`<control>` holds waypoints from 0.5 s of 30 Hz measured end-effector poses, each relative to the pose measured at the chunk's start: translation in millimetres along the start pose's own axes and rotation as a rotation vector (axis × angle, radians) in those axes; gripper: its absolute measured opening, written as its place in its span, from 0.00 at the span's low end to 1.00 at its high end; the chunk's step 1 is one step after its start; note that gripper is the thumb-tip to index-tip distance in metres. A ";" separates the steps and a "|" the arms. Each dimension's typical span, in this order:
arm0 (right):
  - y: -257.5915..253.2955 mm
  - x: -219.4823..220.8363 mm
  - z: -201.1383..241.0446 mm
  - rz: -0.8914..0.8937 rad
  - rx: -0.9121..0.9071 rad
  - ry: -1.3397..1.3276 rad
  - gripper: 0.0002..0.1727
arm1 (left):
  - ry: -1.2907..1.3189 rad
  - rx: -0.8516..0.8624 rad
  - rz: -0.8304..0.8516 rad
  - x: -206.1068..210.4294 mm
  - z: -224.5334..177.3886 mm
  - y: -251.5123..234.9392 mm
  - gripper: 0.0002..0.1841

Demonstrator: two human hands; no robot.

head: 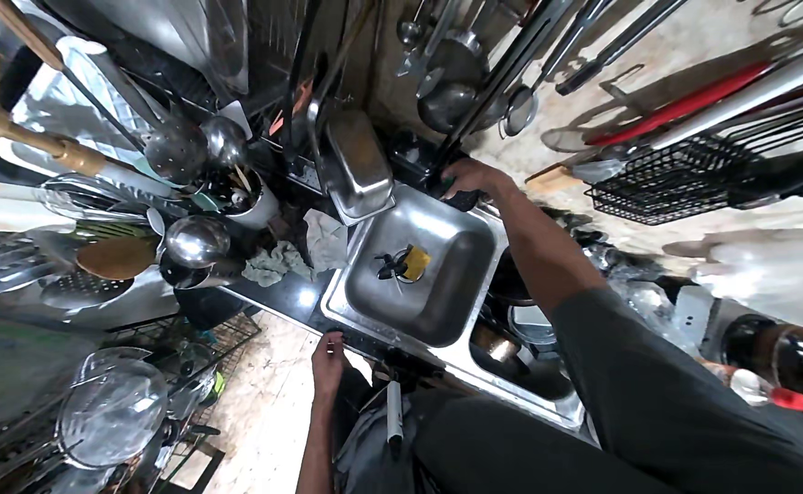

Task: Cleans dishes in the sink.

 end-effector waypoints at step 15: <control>-18.1 22.3 -15.3 -0.007 0.207 0.181 0.45 | 0.011 -0.018 0.015 3.9 2.4 1.7 0.14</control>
Point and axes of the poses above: each hand's wrist, its own y-axis away from the middle knuckle, its own x-axis out of the palm, z = x × y, the point moved 5 cm from there along -y, towards the middle knuckle, and after that the axes turned 5 degrees about y, right-handed, at the moved point
